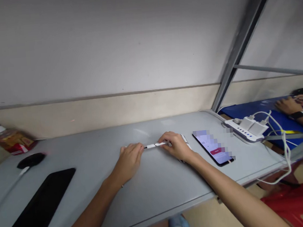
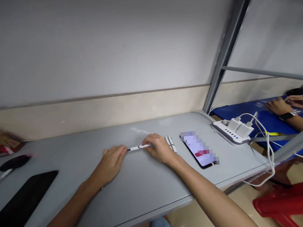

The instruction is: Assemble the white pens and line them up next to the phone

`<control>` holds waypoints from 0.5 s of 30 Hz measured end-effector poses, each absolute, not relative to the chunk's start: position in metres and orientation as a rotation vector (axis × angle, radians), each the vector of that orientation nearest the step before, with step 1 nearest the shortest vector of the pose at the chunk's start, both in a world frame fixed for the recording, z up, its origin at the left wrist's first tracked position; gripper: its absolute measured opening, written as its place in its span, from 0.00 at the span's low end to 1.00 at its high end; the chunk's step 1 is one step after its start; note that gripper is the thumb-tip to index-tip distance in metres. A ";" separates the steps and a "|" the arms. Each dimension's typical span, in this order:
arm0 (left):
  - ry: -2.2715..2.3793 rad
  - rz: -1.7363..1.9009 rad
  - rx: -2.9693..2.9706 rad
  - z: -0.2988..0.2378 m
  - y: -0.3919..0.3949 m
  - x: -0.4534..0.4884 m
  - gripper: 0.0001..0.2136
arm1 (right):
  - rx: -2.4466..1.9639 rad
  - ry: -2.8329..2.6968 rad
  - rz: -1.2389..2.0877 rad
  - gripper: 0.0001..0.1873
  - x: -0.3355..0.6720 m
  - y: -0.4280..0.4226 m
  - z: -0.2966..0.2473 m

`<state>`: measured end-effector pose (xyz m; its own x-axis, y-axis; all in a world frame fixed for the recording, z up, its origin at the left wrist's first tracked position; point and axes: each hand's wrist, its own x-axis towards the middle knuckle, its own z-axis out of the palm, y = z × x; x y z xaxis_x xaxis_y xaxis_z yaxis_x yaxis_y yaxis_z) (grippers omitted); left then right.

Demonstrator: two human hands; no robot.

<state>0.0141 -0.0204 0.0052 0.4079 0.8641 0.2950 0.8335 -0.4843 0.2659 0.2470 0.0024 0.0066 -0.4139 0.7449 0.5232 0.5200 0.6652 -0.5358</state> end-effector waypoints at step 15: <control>1.633 0.674 2.540 0.003 -0.017 0.009 0.14 | -1.065 -2.120 0.204 0.10 0.276 0.019 0.004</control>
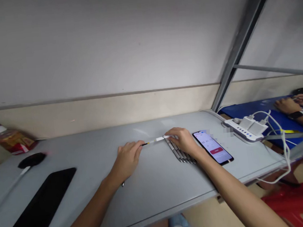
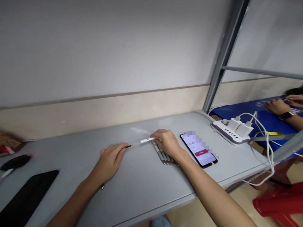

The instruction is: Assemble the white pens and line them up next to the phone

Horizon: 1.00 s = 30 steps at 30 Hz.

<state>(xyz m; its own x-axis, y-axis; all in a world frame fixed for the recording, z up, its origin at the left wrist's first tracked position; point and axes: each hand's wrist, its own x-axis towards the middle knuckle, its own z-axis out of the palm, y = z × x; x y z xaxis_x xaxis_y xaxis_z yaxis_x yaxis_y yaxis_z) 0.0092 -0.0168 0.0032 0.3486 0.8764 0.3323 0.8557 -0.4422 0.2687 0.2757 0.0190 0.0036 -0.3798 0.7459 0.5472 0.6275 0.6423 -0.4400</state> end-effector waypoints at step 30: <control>1.466 0.601 2.580 0.015 -0.026 0.018 0.14 | -1.041 -2.045 0.993 0.20 0.254 0.003 0.010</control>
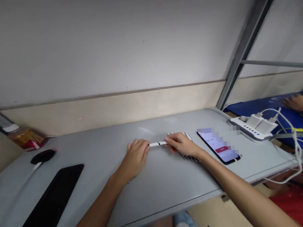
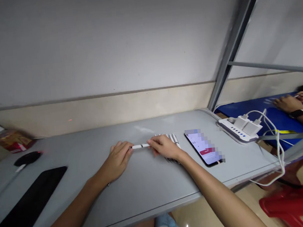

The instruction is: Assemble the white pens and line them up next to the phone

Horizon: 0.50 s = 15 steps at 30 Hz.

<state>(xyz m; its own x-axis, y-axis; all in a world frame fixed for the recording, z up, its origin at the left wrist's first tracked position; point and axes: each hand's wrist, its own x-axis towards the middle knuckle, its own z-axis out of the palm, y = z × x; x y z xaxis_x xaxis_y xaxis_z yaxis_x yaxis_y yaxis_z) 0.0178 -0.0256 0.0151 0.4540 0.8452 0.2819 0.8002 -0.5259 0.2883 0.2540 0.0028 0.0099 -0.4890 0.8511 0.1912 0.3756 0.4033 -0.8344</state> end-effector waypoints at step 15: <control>1.409 0.602 2.564 0.017 -0.028 0.019 0.14 | -1.073 -2.071 0.955 0.21 0.256 -0.001 0.017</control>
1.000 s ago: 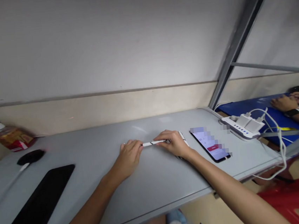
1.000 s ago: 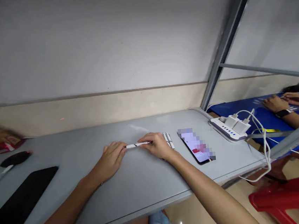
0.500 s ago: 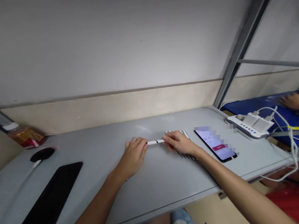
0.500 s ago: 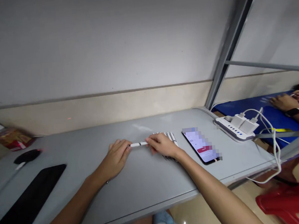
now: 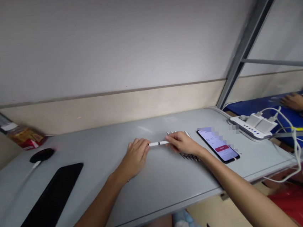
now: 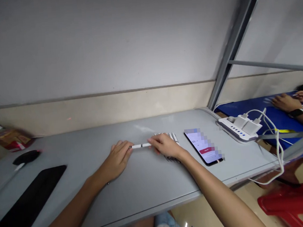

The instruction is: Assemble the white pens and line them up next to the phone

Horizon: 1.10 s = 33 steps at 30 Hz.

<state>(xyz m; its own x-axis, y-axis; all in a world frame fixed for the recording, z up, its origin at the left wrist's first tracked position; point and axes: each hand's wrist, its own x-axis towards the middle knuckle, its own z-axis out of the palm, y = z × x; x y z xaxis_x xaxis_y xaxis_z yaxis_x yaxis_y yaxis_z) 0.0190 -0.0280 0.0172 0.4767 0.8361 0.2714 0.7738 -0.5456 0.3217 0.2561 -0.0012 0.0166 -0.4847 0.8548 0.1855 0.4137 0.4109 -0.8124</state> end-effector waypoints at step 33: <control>1.719 0.594 3.053 0.021 -0.033 0.020 0.12 | -0.869 -1.478 1.898 0.19 0.245 -0.003 0.011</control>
<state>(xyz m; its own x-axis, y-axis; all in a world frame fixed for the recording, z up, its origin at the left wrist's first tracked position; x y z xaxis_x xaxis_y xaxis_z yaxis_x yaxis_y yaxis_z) 0.0201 -0.0332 0.0210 0.4981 0.7294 0.4690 0.8633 -0.4676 -0.1897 0.2447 -0.0026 0.0108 -0.6222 0.7695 -0.1440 -0.0488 -0.2217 -0.9739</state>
